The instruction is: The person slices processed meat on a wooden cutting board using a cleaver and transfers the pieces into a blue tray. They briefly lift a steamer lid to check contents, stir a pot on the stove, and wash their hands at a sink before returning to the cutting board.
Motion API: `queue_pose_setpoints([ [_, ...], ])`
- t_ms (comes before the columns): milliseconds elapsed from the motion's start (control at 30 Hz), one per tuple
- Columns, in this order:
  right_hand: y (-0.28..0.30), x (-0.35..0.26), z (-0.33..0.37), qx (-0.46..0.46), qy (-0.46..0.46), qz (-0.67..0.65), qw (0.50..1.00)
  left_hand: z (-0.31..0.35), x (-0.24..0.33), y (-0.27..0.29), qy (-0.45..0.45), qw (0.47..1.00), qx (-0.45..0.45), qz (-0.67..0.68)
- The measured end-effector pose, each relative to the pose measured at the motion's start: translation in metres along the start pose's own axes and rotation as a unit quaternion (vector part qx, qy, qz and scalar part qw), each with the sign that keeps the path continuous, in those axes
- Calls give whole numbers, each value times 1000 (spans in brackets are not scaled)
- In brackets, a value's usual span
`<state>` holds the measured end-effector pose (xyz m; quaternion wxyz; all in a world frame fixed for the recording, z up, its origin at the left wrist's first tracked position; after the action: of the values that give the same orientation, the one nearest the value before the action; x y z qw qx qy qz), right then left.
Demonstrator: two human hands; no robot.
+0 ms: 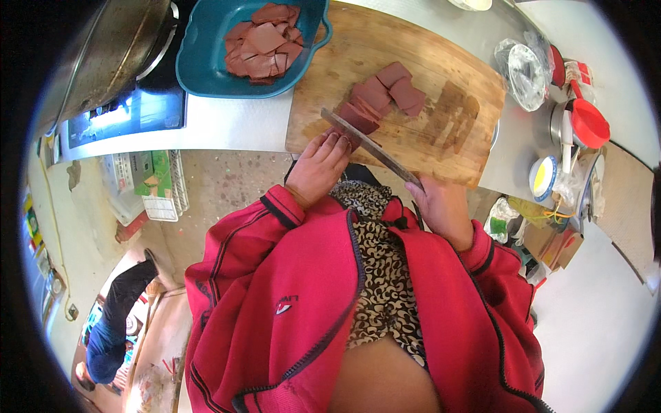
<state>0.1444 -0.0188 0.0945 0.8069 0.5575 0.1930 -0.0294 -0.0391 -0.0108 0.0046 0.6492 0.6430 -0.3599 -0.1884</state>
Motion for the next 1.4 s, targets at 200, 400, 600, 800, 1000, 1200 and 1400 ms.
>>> queue_pose_setpoints([
  [200, 1, -3, 5, -46, -22, 15, 999, 1, -1, -1, 0, 1000, 8, -4],
  [400, -8, -4, -13, -76, -5, 17, 997, 3, -1, -4, -1, 1000, 1, -15],
  [600, -56, -8, -28, -61, -32, 44, 997, 6, -1, -13, -1, 1000, -11, -8],
  [800, -64, 13, -26, 26, -46, -80, 995, 6, 0, -8, -9, 1000, 2, -5],
  [1000, -22, -3, -22, 8, -19, -74, 997, 8, -3, -5, -17, 999, 38, 5],
  [1200, 0, -12, -10, -50, -36, -20, 998, 13, -4, -8, -13, 999, 48, 17],
  [1400, -2, -12, -3, -69, -26, 15, 997, 13, -5, -11, -11, 999, 42, 13],
])
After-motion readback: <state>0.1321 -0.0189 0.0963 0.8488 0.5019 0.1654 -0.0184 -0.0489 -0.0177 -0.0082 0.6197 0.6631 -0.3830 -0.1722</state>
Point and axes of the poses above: each hand's wrist, its own z-axis away from the middle knuckle, its own y-axis out of the back of the hand, x = y × z, the point moved 8 cm from there along -z, towards the middle knuckle, and after that the axes turned 2 degrees about y, right-handed, at the moved point
